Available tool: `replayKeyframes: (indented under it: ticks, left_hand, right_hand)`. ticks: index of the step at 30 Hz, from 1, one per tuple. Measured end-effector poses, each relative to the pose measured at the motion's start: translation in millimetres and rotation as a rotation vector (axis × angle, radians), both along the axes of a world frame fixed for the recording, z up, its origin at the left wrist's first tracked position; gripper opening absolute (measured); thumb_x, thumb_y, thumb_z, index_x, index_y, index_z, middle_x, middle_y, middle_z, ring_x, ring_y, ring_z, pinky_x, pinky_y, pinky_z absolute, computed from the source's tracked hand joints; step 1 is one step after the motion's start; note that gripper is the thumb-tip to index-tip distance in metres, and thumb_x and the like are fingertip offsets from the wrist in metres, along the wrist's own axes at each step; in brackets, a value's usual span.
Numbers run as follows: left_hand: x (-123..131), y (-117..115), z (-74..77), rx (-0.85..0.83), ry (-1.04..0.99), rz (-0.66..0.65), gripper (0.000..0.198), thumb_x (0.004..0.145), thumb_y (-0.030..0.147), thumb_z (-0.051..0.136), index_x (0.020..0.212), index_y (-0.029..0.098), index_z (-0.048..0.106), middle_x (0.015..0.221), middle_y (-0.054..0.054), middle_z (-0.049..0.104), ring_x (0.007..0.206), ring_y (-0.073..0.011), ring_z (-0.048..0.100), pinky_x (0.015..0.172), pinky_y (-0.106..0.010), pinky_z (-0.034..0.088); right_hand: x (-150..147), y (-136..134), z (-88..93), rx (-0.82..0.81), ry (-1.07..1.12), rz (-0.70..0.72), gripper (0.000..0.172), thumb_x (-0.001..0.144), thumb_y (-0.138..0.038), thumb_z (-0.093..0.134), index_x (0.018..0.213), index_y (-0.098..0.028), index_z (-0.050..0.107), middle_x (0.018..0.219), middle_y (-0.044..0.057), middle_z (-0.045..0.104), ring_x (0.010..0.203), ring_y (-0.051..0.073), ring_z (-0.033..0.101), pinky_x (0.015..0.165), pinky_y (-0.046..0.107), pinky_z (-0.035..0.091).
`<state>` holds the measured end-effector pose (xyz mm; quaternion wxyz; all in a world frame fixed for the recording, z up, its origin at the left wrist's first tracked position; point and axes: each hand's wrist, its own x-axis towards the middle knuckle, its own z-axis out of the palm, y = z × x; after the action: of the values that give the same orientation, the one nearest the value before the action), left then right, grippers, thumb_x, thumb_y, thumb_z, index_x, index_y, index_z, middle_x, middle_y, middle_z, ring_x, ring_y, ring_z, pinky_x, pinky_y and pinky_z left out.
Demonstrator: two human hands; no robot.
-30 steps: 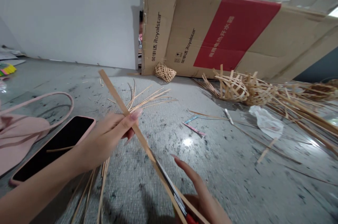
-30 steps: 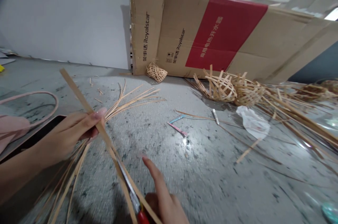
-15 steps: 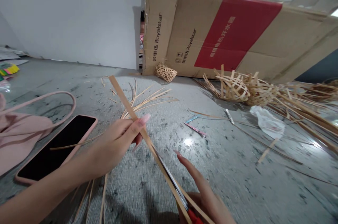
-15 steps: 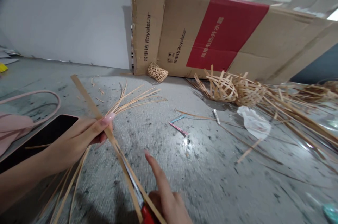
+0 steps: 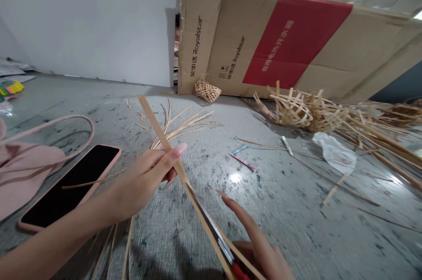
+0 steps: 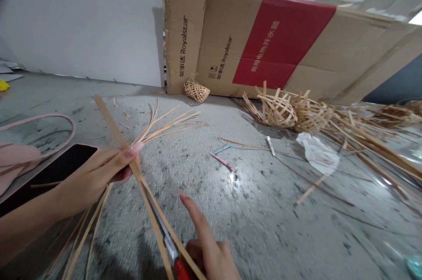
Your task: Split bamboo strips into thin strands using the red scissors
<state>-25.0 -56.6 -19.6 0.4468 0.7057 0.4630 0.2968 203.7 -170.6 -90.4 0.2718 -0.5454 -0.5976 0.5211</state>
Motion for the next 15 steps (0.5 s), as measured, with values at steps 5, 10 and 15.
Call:
replayKeyframes:
  ticks: [5,10,15]
  left_hand:
    - [2,-7,0.5,-0.023,0.028,-0.070,0.052,0.095,0.052,0.030,0.052,0.022,0.035,0.053,0.004,0.035,0.053,-0.0138,0.037,0.054,-0.028,0.032]
    - [-5,-1,2.1,0.012,-0.031,-0.015,0.054,0.096,0.052,0.029,0.055,0.021,0.047,0.057,0.003,0.044,0.057,-0.0139,0.041,0.056,-0.027,0.033]
    - [-11,4,6.6,0.082,-0.079,0.053,0.053,0.095,0.053,0.035,0.053,0.021,0.046,0.056,0.003,0.041,0.055,-0.0130,0.038,0.053,-0.027,0.030]
  right_hand:
    - [-3,1,0.7,-0.060,0.044,-0.048,0.089,0.080,-0.027,0.056,0.156,-0.021,0.008,0.062,-0.002,0.059,0.056,0.019,0.055,0.053,0.029,0.043]
    - [-2,1,2.6,-0.042,0.004,-0.067,0.087,0.080,-0.029,0.056,0.156,-0.022,0.013,0.058,-0.005,0.054,0.052,0.017,0.052,0.051,0.027,0.042]
    - [-5,3,6.8,0.007,-0.086,-0.070,0.091,0.076,-0.023,0.061,0.155,-0.023,0.016,0.051,-0.009,0.046,0.046,0.014,0.045,0.048,0.024,0.040]
